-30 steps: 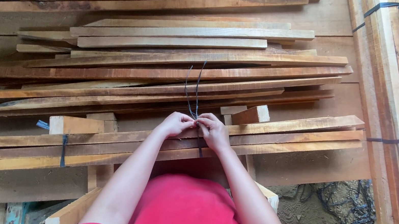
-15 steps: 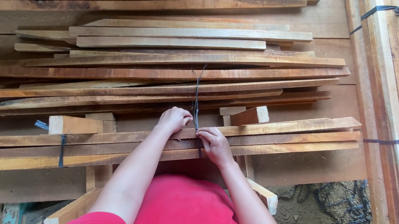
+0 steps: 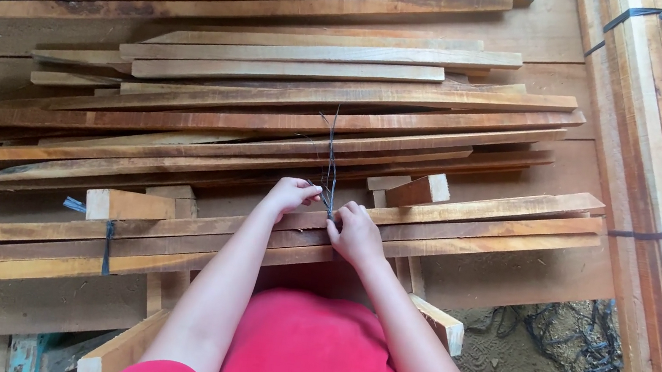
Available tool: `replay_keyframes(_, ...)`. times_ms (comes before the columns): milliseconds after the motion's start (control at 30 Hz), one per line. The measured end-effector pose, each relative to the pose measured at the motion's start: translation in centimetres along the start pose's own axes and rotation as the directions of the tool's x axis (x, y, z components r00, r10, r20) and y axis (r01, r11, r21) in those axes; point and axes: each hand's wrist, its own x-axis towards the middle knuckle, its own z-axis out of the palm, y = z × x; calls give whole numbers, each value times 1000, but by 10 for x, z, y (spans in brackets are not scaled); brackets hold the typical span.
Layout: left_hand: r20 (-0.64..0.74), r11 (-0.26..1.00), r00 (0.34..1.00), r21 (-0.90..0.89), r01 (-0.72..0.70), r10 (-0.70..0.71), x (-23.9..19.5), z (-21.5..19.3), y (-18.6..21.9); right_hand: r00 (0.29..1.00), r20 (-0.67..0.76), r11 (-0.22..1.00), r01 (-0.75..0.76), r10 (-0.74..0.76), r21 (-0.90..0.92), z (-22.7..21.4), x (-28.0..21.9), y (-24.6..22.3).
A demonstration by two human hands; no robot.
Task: The person ties a bundle of wooden planks together using a black strap, securing it with a knot. They then lift the bundle and place it on a nearby stack of similar wood. The person proceeds to arrange and align several loose wooden planks on the workbench.
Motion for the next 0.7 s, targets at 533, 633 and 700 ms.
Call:
replay_keyframes(533, -535, 970, 845, 208, 128, 3, -32, 52, 37, 991, 34, 922, -130, 126, 365, -8, -2, -12)
replay_keyframes(633, -556, 986, 824, 45, 163, -111, -33, 49, 45, 989, 64, 910, -146, 131, 389, -9, -1, -10)
replay_keyframes(700, -524, 970, 844, 124, 208, -114, -18, 51, 34, 964, 163, 896, -257, 210, 363, -7, -2, -7)
